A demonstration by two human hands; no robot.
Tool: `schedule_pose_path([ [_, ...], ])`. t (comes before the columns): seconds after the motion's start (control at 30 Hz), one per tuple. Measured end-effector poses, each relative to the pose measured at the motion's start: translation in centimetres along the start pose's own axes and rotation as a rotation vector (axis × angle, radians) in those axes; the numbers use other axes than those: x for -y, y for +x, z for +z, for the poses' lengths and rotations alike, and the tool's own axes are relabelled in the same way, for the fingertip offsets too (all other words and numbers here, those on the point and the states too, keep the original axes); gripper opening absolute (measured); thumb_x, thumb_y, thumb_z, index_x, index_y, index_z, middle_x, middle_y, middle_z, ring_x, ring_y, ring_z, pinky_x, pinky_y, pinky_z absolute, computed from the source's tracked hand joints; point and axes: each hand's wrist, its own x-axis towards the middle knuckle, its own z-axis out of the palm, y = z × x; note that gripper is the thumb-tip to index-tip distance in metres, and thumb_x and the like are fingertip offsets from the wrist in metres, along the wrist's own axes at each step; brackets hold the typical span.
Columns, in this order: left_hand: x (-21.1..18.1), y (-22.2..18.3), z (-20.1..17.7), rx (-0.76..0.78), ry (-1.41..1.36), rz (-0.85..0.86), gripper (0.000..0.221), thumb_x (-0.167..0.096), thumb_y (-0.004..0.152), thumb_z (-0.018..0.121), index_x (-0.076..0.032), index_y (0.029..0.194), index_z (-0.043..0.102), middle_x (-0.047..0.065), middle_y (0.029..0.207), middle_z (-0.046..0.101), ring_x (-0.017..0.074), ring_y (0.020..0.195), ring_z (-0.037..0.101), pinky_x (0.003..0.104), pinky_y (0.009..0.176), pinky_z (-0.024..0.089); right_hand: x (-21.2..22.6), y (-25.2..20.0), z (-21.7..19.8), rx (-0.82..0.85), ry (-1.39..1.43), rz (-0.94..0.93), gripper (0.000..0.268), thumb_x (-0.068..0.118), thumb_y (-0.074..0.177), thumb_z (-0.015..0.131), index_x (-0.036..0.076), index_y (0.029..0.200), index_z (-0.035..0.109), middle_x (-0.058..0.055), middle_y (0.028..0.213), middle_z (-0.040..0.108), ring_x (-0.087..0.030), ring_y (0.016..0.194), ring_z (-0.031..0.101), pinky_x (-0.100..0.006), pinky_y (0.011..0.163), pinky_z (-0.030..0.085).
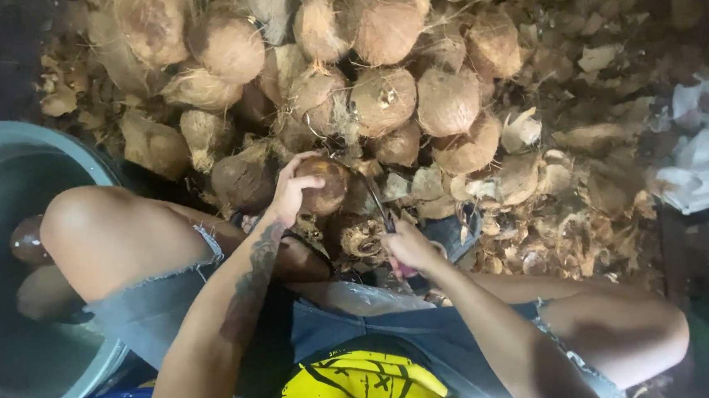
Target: Peeling the outer husk of coconuts using a knife and placing them in a basin of water
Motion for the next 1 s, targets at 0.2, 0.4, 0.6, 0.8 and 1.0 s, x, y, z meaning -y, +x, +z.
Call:
schedule_pose_path([
  [0.2, -0.2, -0.2, 0.2, -0.197, 0.186, -0.220, 0.058, -0.049, 0.065, 0.099, -0.020, 0.113, 0.082, 0.007, 0.113, 0.075, 0.0239, 0.111, 0.068, 0.037, 0.091, 0.052, 0.8, -1.9, 0.1, 0.043, 0.149, 0.036, 0.023, 0.014, 0.083, 0.060, -0.005, 0.071, 0.057, -0.023, 0.047, 0.055, -0.032, 0.033, 0.059, -0.049, 0.032, 0.051],
  [0.4, -1.3, -1.4, 1.9, -0.149, -0.194, -0.251, 0.054, -0.035, 0.070, 0.087, -0.017, 0.120, 0.078, 0.012, 0.121, 0.072, 0.0316, 0.118, 0.066, 0.046, 0.092, 0.059, 1.0, -2.3, -0.3, 0.066, 0.117, 0.066, 0.025, 0.017, 0.087, 0.061, -0.003, 0.075, 0.057, -0.022, 0.050, 0.058, -0.032, 0.036, 0.062, -0.047, 0.035, 0.054],
  [0.6, 1.7, 1.1, 1.1, -0.177, -0.241, -0.211, 0.052, -0.026, 0.076, 0.089, -0.008, 0.123, 0.074, 0.016, 0.123, 0.069, 0.0355, 0.122, 0.065, 0.053, 0.086, 0.062, 7.6, -9.3, -0.9, -0.039, -0.127, -0.099, 0.016, 0.015, 0.082, 0.059, 0.006, 0.069, 0.061, -0.009, 0.045, 0.062, -0.022, 0.039, 0.067, -0.036, 0.043, 0.057],
  [0.8, 4.6, 3.5, 0.1, -0.284, -0.121, -0.264, 0.054, -0.055, 0.075, 0.092, -0.020, 0.114, 0.079, 0.013, 0.127, 0.068, 0.0377, 0.114, 0.067, 0.055, 0.070, 0.064, 2.0, -6.3, 0.9, -0.187, 0.123, -1.117, 0.017, -0.007, 0.066, 0.058, 0.008, 0.073, 0.058, -0.009, 0.057, 0.064, -0.027, 0.048, 0.068, -0.032, 0.049, 0.054],
  [1.0, -0.9, -0.9, 1.7, -0.306, -0.284, -0.284, 0.052, -0.041, 0.071, 0.096, -0.011, 0.110, 0.080, 0.015, 0.117, 0.072, 0.0357, 0.113, 0.072, 0.053, 0.079, 0.067, 0.2, -2.3, 0.9, -0.047, 0.038, 0.035, 0.022, 0.013, 0.081, 0.063, -0.004, 0.067, 0.066, -0.018, 0.049, 0.063, -0.031, 0.038, 0.065, -0.046, 0.041, 0.053],
])
